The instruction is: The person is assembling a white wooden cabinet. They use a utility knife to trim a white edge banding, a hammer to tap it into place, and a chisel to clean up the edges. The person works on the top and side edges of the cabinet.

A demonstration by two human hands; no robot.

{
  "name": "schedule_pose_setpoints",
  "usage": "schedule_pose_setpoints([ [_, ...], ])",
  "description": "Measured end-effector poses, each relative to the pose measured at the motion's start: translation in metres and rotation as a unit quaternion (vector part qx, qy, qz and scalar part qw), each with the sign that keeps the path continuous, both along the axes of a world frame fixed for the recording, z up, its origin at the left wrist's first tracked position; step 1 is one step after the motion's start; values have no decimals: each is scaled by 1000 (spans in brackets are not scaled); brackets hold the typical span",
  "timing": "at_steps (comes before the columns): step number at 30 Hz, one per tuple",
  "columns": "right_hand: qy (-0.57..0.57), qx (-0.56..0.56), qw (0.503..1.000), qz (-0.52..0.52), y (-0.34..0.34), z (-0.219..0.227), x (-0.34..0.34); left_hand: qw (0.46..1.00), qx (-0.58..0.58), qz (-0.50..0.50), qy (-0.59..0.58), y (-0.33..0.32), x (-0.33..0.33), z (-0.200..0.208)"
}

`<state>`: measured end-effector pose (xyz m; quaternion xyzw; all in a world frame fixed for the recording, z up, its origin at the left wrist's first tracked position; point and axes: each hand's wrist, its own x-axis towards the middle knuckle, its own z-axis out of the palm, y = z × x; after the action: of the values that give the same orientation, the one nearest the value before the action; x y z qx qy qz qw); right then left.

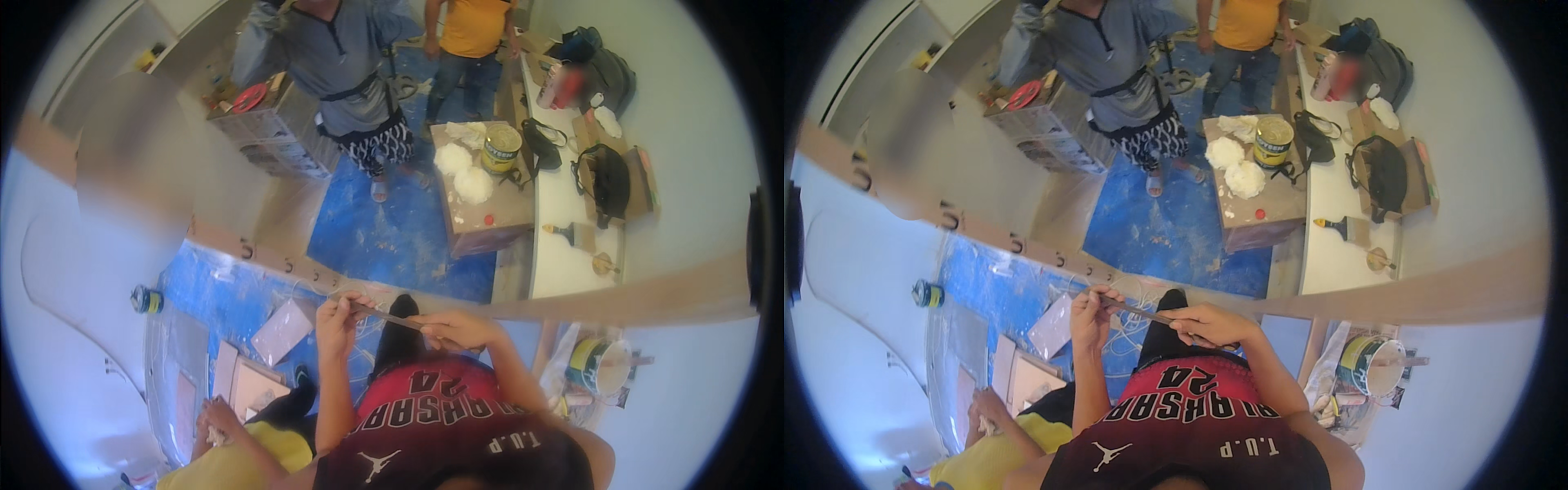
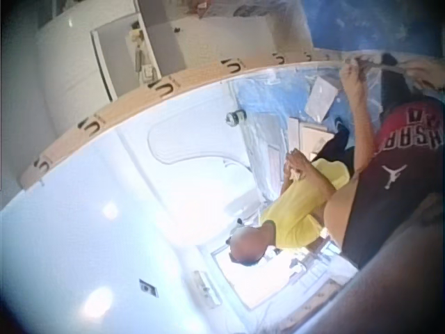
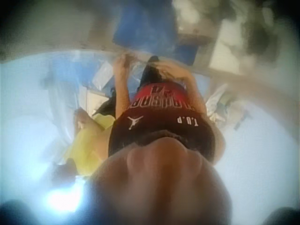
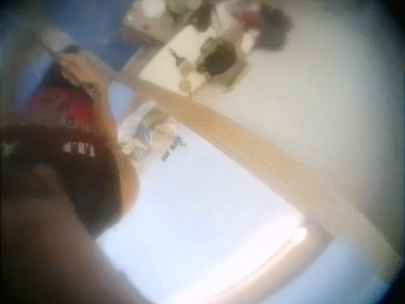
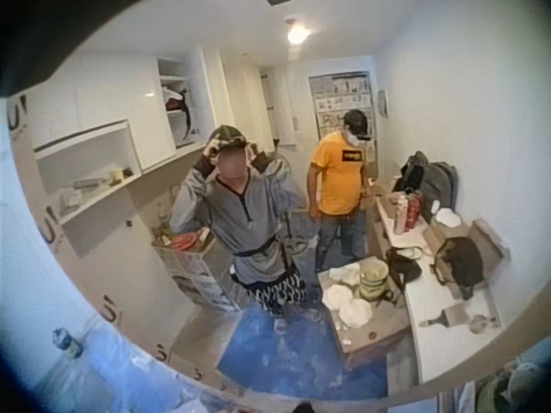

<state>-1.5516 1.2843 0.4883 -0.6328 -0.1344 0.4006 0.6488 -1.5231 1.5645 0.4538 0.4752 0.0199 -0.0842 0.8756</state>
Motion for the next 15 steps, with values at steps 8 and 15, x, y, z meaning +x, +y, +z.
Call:
schedule_pose_setpoints([
  [8, 3, -48, 998, -48, -16, 13, 177, 998, -61, -31, -1, -28, 199, 0],
  [15, 79, 2, 982, -173, -51, 17, 276, 981, -46, -187, -15, -77, 362, 10],
])
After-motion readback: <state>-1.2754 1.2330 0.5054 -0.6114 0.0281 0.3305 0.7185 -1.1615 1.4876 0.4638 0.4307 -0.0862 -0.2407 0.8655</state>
